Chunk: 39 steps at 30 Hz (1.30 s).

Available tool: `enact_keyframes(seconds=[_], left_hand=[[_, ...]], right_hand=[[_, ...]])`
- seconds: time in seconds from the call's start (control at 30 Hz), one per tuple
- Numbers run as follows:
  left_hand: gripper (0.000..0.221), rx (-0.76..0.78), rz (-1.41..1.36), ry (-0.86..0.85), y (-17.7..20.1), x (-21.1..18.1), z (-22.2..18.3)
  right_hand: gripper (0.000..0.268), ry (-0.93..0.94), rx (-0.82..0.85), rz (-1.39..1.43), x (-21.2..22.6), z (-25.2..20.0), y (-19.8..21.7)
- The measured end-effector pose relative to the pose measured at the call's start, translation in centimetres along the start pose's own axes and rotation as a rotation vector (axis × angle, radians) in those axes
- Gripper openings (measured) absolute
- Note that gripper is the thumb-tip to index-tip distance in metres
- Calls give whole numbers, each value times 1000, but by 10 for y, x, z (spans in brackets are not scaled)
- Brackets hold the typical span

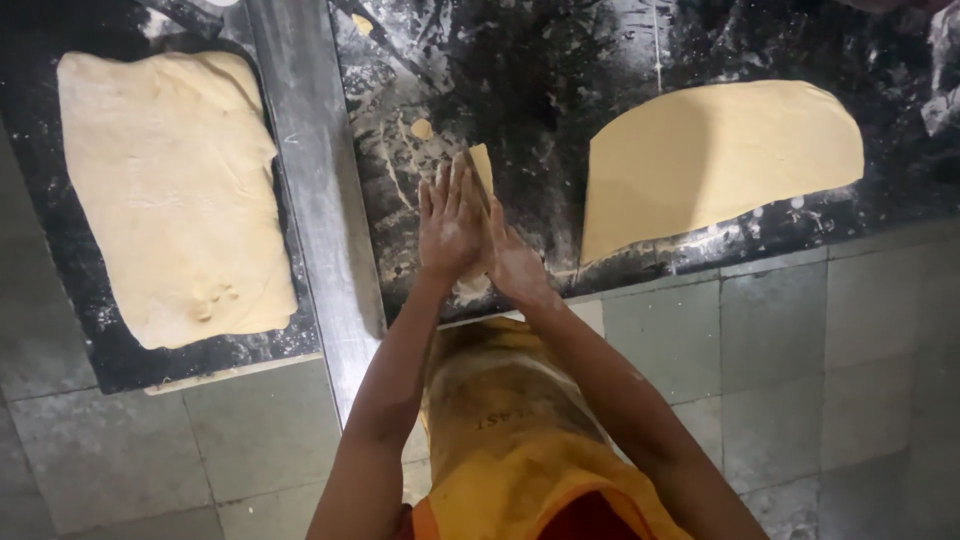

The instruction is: Rolling dough triangles into croissant shapes and placing them on a tray.

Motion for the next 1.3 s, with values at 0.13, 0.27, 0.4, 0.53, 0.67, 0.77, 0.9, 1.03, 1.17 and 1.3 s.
enact_keyframes(seconds=[0.13, 0.27, 0.4, 0.53, 0.67, 0.77, 0.9, 1.03, 1.17, 1.3], left_hand=[[61, 11, -4, -24, -1, -1, 0], [60, -8, 4, -30, -3, 0, 0], [59, 7, 13, -25, 0, -1, -2], [58, -73, -8, -78, 10, -6, -2], [59, -89, -3, -90, -2, 0, -3], [65, -135, -118, -31, 3, 8, 2], [59, -188, -308, 129, -13, 38, 34], [32, 32, -248, 317, -27, 58, 59], [22, 60, -250, 241, -49, 82, 59], [18, -211, -556, 115, -44, 126, 67]], right_hand=[[83, -43, 44, -10, 4, -2, 4], [83, -105, 82, -56, 1, -2, 4], [88, 60, 1, -42, -6, -1, -8], [89, 57, -48, -107, -23, 13, -9], [87, 1, -107, -140, -38, 40, 53], [83, 4, -15, -387, -49, 50, 74], [67, 244, -393, -177, 4, 10, 142], [63, 257, -291, 250, -15, -6, 123], [64, -62, -322, 300, -67, -68, 100], [65, 14, -490, 467, -175, -141, 55]])
Point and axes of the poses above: each hand's wrist, its own z-axis towards the middle knuckle, its own y-axis out of the back of the hand, x = y × z, the point moved 8 cm from there along z, towards the middle knuckle, and after that the axes turned 7 degrees about -y, right-handed, at the moved point
